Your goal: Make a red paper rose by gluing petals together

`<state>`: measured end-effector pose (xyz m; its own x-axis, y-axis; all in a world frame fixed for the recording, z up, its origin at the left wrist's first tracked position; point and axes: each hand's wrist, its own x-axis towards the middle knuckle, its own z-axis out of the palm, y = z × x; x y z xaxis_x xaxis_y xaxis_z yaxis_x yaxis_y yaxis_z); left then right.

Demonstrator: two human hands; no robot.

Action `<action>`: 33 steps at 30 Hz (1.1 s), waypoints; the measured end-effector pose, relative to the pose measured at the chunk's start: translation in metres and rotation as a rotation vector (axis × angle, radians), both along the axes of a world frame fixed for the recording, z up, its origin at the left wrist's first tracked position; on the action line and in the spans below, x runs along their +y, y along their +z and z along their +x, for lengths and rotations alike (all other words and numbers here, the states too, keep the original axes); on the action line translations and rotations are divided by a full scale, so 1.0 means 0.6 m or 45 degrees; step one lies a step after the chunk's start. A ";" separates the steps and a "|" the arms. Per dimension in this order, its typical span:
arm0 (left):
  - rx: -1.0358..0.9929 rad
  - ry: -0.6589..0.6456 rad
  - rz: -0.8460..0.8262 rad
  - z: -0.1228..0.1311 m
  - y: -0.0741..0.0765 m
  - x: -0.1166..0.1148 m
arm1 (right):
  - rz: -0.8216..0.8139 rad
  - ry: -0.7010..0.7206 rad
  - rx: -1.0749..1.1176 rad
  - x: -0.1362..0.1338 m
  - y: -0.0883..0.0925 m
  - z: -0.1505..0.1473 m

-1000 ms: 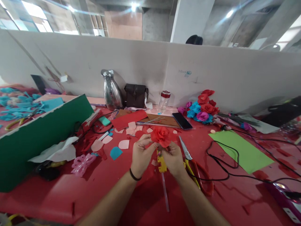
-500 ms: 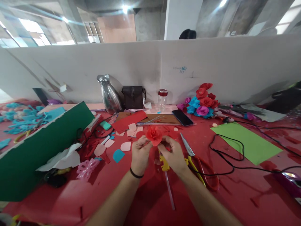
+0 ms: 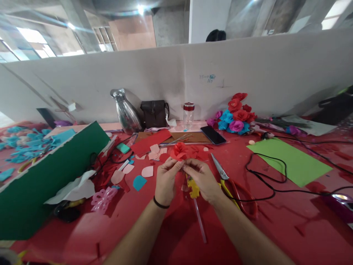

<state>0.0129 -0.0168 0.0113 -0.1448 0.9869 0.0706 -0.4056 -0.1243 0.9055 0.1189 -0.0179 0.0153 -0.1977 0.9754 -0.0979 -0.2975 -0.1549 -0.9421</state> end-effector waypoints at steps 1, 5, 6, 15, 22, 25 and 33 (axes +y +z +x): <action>0.002 -0.016 0.007 0.000 0.002 -0.001 | -0.024 0.003 0.003 -0.001 0.001 0.000; -0.003 -0.100 -0.005 0.002 0.010 -0.007 | -0.068 0.005 -0.005 -0.003 0.004 0.000; -0.013 -0.111 -0.011 0.002 0.011 -0.008 | -0.063 0.001 -0.010 -0.003 0.004 0.000; -0.045 0.097 -0.060 0.002 0.010 -0.008 | 0.032 -0.064 -0.022 0.001 0.000 0.002; -0.002 0.260 -0.214 -0.001 0.016 0.003 | 0.063 -0.131 0.091 0.009 0.000 0.002; 0.125 0.247 -0.306 -0.012 0.019 -0.003 | -0.030 -0.139 0.222 0.013 0.002 0.006; 0.257 0.224 -0.486 -0.051 -0.005 -0.087 | -0.036 -0.224 0.182 0.014 0.008 0.015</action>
<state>-0.0177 -0.0690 0.0084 -0.3328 0.9095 -0.2491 -0.2190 0.1824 0.9585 0.1281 -0.0097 0.0204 -0.0389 0.9933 -0.1092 -0.4524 -0.1149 -0.8844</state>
